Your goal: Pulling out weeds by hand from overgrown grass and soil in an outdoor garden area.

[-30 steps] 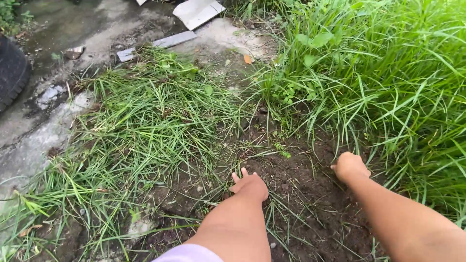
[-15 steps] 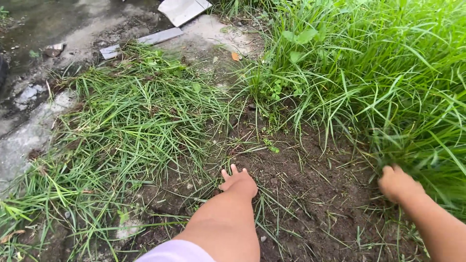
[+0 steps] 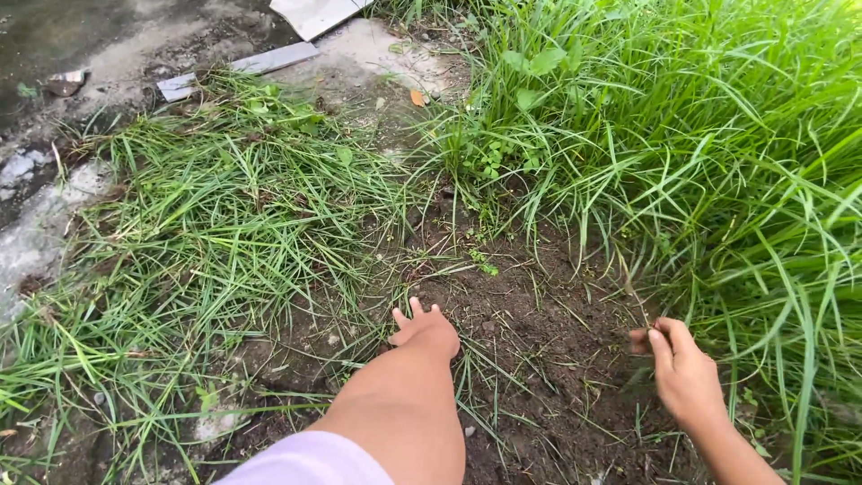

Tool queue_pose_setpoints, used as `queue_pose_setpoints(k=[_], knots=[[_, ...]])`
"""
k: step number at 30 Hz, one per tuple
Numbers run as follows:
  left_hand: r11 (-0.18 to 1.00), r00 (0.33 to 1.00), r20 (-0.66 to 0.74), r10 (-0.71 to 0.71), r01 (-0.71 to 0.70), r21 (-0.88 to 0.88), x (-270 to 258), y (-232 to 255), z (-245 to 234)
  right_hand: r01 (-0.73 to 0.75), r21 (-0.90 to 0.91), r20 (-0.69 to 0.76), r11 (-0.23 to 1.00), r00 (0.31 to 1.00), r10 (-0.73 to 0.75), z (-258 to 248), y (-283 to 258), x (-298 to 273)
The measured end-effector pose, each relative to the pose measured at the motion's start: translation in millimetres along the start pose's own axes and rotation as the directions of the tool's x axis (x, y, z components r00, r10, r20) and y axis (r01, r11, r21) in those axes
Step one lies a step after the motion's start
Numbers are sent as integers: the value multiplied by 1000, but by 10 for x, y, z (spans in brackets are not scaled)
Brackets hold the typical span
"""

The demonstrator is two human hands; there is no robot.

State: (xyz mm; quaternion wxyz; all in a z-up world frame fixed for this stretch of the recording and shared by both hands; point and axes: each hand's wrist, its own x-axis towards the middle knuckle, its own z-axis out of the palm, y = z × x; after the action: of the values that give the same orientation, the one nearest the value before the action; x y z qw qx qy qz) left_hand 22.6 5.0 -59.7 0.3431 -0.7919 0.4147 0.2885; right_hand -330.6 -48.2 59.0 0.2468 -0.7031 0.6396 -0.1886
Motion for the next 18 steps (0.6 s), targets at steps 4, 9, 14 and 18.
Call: queue_pose_setpoints(k=[4, 9, 14, 18], knots=[[951, 999, 33, 20, -9, -308, -48, -1, -75, -191, -238, -1, 952, 981, 196, 140, 949, 278], [976, 999, 9, 34, -31, -216, -242, -98, -123, -261, -367, -122, 893, 965, 232, 296, 1612, 429], [888, 997, 16, 81, -65, -456, -527, -235, -231, -286, -469, 10, 835, 944, 329, 274, 1492, 598], [878, 996, 12, 84, -69, -474, -556, -226, -234, -176, -490, -22, 854, 982, 190, 549, 2638, 1170]])
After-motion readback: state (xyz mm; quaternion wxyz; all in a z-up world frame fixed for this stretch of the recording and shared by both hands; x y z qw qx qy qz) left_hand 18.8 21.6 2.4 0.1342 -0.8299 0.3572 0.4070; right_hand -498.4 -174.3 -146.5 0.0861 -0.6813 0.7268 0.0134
